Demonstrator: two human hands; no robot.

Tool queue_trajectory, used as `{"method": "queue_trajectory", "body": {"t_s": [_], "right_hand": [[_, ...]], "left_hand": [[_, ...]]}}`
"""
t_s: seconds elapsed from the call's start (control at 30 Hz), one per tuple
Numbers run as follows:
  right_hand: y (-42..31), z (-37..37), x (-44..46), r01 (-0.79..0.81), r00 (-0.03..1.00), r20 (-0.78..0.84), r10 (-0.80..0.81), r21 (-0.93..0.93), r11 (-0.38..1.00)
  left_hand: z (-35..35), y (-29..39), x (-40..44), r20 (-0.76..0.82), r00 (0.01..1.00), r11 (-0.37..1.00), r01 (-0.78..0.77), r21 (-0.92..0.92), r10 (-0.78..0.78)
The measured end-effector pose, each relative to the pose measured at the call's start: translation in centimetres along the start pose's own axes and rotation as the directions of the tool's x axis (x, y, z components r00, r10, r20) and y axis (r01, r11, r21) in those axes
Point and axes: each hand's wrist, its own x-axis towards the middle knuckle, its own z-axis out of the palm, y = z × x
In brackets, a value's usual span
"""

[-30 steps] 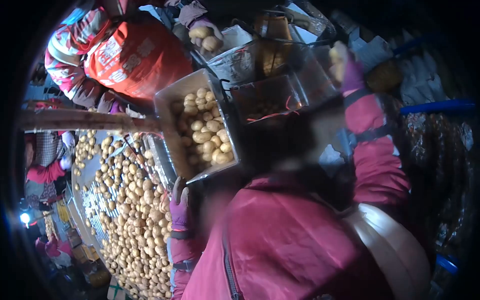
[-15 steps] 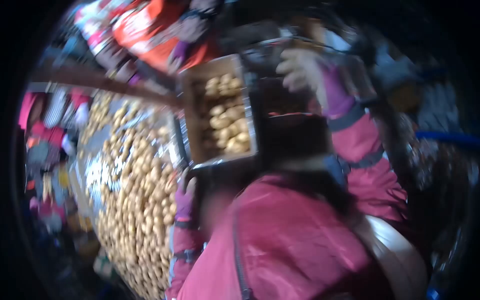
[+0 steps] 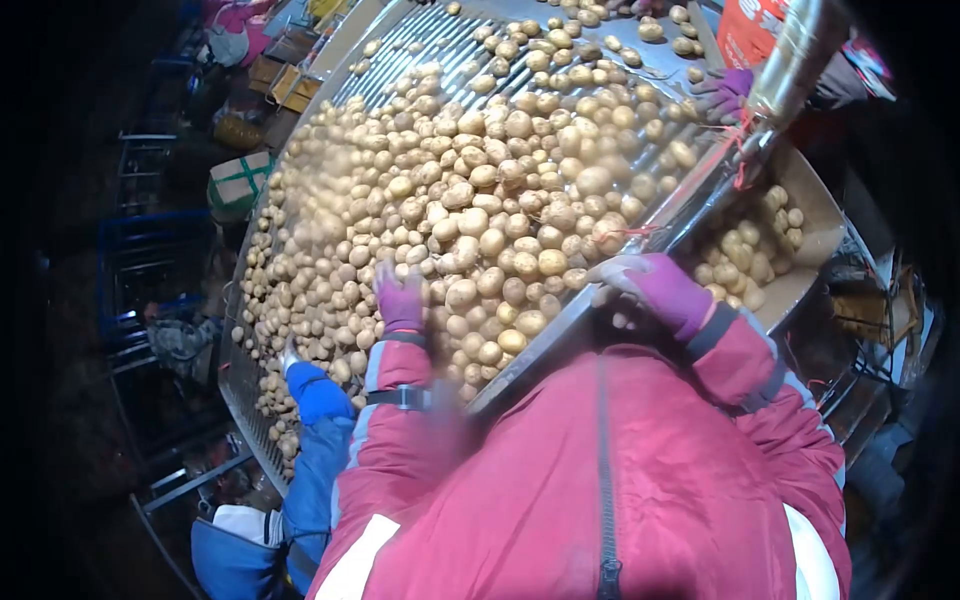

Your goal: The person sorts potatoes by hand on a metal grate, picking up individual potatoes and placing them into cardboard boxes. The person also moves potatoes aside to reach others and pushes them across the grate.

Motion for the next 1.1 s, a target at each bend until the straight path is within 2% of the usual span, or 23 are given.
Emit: {"method": "queue_trajectory", "body": {"t_s": [0.07, 0.1, 0.13, 0.17, 0.23, 0.3, 0.33, 0.4, 0.47, 0.5, 0.53, 0.57, 0.6, 0.63, 0.67, 0.73, 0.77, 0.8, 0.83, 0.93, 0.97, 1.07, 1.1], "right_hand": [[1.9, 1.5, 2.1, 0.124, 0.992, 0.051, -0.119, -0.117, 0.985], [3.5, 2.7, 3.1, 0.02, 0.999, 0.044, -0.019, -0.007, 1.0], [2.3, 2.7, 4.8, -0.251, 0.968, 0.076, 0.241, 0.197, 0.948], [1.1, 2.8, 6.5, -0.483, 0.869, 0.103, 0.485, 0.389, 0.784], [1.6, 3.2, 9.4, -0.473, 0.864, 0.051, 0.5, 0.419, 0.775], [2.5, 3.2, 12.7, -0.398, 0.909, -0.014, 0.416, 0.26, 0.88], [3.7, 4.0, 14.3, -0.37, 0.903, -0.083, 0.422, 0.351, 0.86], [6.2, 3.6, 18.3, -0.401, 0.901, -0.015, 0.433, 0.35, 0.847], [6.4, 3.3, 22.4, -0.388, 0.891, -0.125, 0.436, 0.289, 0.875], [10.1, 2.1, 24.0, -0.14, 0.959, -0.26, 0.11, -0.1, 0.985], [11.4, 1.2, 24.9, -0.232, 0.928, -0.25, 0.275, 0.186, 0.955], [11.2, 0.0, 25.2, -0.306, 0.919, -0.212, 0.334, 0.152, 0.94], [10.0, -1.1, 25.4, -0.378, 0.902, -0.176, 0.393, 0.115, 0.919], [8.4, -1.1, 25.3, -0.36, 0.888, -0.24, 0.391, 0.166, 0.918], [7.5, -1.1, 24.6, -0.36, 0.871, -0.266, 0.412, 0.225, 0.905], [6.7, -1.7, 23.1, -0.373, 0.836, -0.277, 0.473, 0.347, 0.861], [7.2, -2.1, 22.5, -0.365, 0.851, -0.286, 0.439, 0.277, 0.889], [6.0, -1.5, 22.1, -0.373, 0.851, -0.29, 0.438, 0.253, 0.893], [4.8, -0.9, 21.7, -0.381, 0.851, -0.293, 0.437, 0.228, 0.896], [1.5, 1.3, 21.7, -0.421, 0.832, -0.207, 0.515, 0.37, 0.828], [1.0, 2.2, 22.1, -0.416, 0.84, -0.199, 0.505, 0.364, 0.833], [0.6, 5.4, 23.3, -0.409, 0.879, -0.092, 0.468, 0.36, 0.839], [0.5, 6.6, 23.6, -0.441, 0.862, -0.042, 0.505, 0.427, 0.789]], "left_hand": [[1.7, -1.1, -0.5, 0.235, 0.957, 0.955, 0.219, -0.199, -0.17], [2.7, -0.7, -0.6, 0.256, 0.961, 0.976, 0.148, -0.158, -0.104], [3.6, -0.3, -0.7, 0.276, 0.96, 0.99, 0.074, -0.12, -0.038], [5.2, 1.9, -1.1, 0.229, 0.959, 0.981, -0.185, 0.059, 0.168], [6.8, 4.4, -0.8, 0.201, 0.929, 0.933, -0.338, 0.128, 0.309], [8.2, 5.8, 0.2, 0.131, 0.981, 0.982, -0.128, -0.138, 0.146], [9.2, 6.5, 0.6, 0.083, 0.996, 0.959, -0.009, -0.283, 0.034], [5.3, 11.0, 4.5, 0.444, 0.891, 0.945, 0.216, -0.243, -0.09], [4.1, 13.8, 6.2, 0.427, 0.901, 0.637, 0.288, -0.715, 0.072], [5.0, 14.7, 5.7, 0.381, 0.914, 0.73, 0.166, -0.663, 0.137], [5.5, 14.6, 5.1, 0.344, 0.917, 0.808, 0.042, -0.588, 0.203], [4.3, 13.5, 5.4, 0.372, 0.877, 0.778, -0.004, -0.628, 0.305], [3.6, 11.9, 5.3, 0.209, 0.944, 0.857, -0.122, -0.501, 0.257], [2.1, 9.4, 6.7, 0.337, 0.937, 0.809, 0.131, -0.574, 0.087], [2.0, 5.1, 7.7, 0.239, 0.971, 0.837, 0.127, -0.532, 0.004], [3.6, -6.9, 9.5, -0.158, 0.986, 0.996, -0.059, -0.06, 0.049], [3.7, -11.9, 10.6, -0.195, 0.981, 0.998, 0.0, 0.061, 0.011], [3.0, -15.2, 11.6, -0.2, 0.979, 0.991, 0.068, 0.113, -0.044], [0.2, -15.2, 13.0, -0.106, 0.955, 0.959, 0.281, 0.019, -0.278], [1.8, -15.9, 15.9, 0.097, 0.987, 0.969, 0.145, -0.198, -0.128], [2.8, -13.7, 15.6, 0.01, 0.986, 0.986, 0.165, 0.001, -0.165], [5.1, -11.2, 15.1, 0.002, 1.0, 0.995, 0.027, 0.101, -0.027], [5.2, -10.1, 14.6, 0.047, 0.991, 0.985, 0.13, -0.111, -0.125]]}}
